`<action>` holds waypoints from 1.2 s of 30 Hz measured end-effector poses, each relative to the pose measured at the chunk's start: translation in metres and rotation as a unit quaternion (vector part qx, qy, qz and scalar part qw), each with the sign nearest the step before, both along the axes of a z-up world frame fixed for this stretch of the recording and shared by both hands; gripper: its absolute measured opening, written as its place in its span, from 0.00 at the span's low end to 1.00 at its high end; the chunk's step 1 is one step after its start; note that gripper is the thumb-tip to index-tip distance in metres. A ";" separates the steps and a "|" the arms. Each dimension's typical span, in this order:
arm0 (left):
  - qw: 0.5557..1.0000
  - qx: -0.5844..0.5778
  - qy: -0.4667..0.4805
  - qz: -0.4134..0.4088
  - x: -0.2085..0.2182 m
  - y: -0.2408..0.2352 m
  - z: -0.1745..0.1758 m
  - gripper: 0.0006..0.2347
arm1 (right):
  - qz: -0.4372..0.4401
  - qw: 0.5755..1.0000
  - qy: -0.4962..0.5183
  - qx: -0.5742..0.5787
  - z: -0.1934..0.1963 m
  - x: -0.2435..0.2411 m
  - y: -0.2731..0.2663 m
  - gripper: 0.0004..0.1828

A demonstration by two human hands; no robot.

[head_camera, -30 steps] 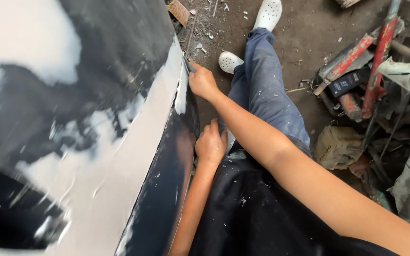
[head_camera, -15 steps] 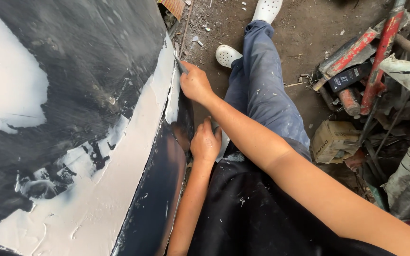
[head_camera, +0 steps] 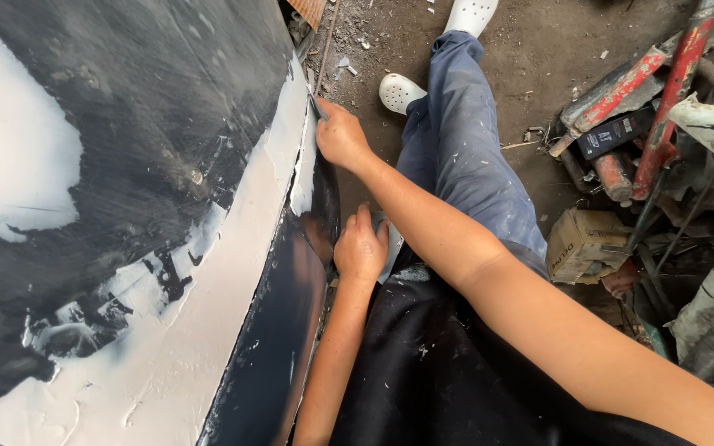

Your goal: The person uses a sanding block to smooth the surface of a car bumper, focusing on the area where white filler has been applied. They then rub two sanding blocks together to clean them before returning to the bumper to peel off a strip of masking tape.

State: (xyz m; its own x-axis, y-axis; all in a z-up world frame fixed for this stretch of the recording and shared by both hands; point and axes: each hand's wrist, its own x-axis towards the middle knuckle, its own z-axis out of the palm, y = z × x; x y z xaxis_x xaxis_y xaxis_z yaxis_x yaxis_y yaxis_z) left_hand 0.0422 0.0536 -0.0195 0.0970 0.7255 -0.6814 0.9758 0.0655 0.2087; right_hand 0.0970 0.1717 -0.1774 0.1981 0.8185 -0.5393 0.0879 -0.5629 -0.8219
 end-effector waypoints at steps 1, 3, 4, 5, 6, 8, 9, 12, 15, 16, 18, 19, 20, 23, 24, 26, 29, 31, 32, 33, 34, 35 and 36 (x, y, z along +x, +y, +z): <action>1.000 0.004 -0.002 0.000 -0.001 -0.001 -0.001 0.23 | -0.001 1.000 0.001 0.001 -0.003 0.000 0.001 0.24; 1.000 0.004 -0.003 -0.003 -0.001 -0.001 0.000 0.23 | -0.004 1.000 0.010 -0.010 0.005 0.005 0.001 0.24; 1.000 0.008 -0.005 -0.007 -0.001 0.001 -0.001 0.23 | -0.007 1.000 0.018 -0.018 0.009 0.007 0.003 0.24; 1.000 0.009 -0.006 -0.008 -0.003 0.001 -0.001 0.23 | -0.008 1.000 0.017 -0.017 0.011 0.007 0.001 0.24; 1.000 0.010 -0.012 -0.004 -0.004 0.000 -0.002 0.23 | -0.004 1.000 0.010 -0.012 0.012 0.007 0.000 0.24; 1.000 0.011 -0.019 0.001 -0.005 -0.001 -0.001 0.23 | 0.000 1.000 0.003 -0.009 0.017 0.008 0.000 0.24; 1.000 0.006 -0.017 0.000 -0.005 -0.001 0.000 0.24 | -0.006 1.000 0.015 -0.021 0.020 0.009 0.000 0.24; 1.000 -0.001 -0.013 0.002 -0.003 0.003 0.001 0.24 | -0.003 0.999 0.015 -0.042 0.011 0.008 0.005 0.24; 1.000 -0.006 -0.012 0.004 -0.004 0.002 0.001 0.24 | 0.004 0.999 -0.003 -0.053 0.004 0.006 0.008 0.23; 1.000 -0.005 -0.012 0.002 -0.005 0.001 0.000 0.23 | 0.002 0.999 -0.007 -0.053 0.003 0.005 0.009 0.23; 1.000 -0.001 -0.015 0.001 -0.007 0.000 -0.002 0.24 | 0.001 0.998 0.001 -0.056 0.004 0.006 0.012 0.23; 1.000 0.003 -0.017 0.000 -0.007 -0.001 -0.003 0.24 | 0.000 0.998 0.008 -0.060 0.004 0.006 0.014 0.23; 1.000 0.004 -0.018 0.000 -0.006 0.001 -0.001 0.24 | 0.000 0.998 0.008 -0.060 0.002 0.007 0.016 0.23; 1.000 -0.012 -0.009 0.008 -0.005 0.004 0.002 0.23 | 0.000 1.000 -0.016 -0.023 0.013 0.013 0.026 0.23; 1.000 -0.010 -0.013 0.004 -0.006 0.003 0.001 0.23 | -0.001 0.997 0.019 -0.074 0.027 0.018 0.032 0.24; 1.000 -0.008 -0.017 0.001 -0.007 0.002 0.000 0.23 | 0.000 0.991 0.053 -0.126 0.040 0.023 0.039 0.25; 1.000 -0.006 -0.014 -0.002 -0.007 0.001 0.000 0.23 | 0.000 0.981 0.081 -0.177 0.011 0.013 0.031 0.26; 1.000 -0.007 -0.011 0.004 -0.007 0.002 0.000 0.24 | -0.008 1.000 -0.001 -0.023 -0.041 -0.006 0.016 0.23; 1.000 -0.006 -0.010 0.005 -0.007 0.001 -0.001 0.24 | -0.007 1.000 0.000 -0.022 -0.039 -0.005 0.018 0.23; 1.000 -0.004 -0.010 0.007 -0.008 0.001 -0.002 0.24 | -0.007 0.999 -0.028 0.015 -0.037 -0.004 0.020 0.23; 1.000 -0.002 -0.011 0.008 -0.008 0.001 -0.003 0.24 | -0.008 0.997 -0.056 0.053 -0.035 -0.004 0.022 0.23; 1.000 -0.001 -0.009 0.009 -0.008 0.001 -0.003 0.24 | -0.007 0.997 -0.054 0.054 -0.010 0.006 0.034 0.23; 1.000 0.000 -0.009 0.011 -0.008 0.001 -0.003 0.24 | 0.010 0.997 0.003 -0.075 0.016 0.016 0.044 0.24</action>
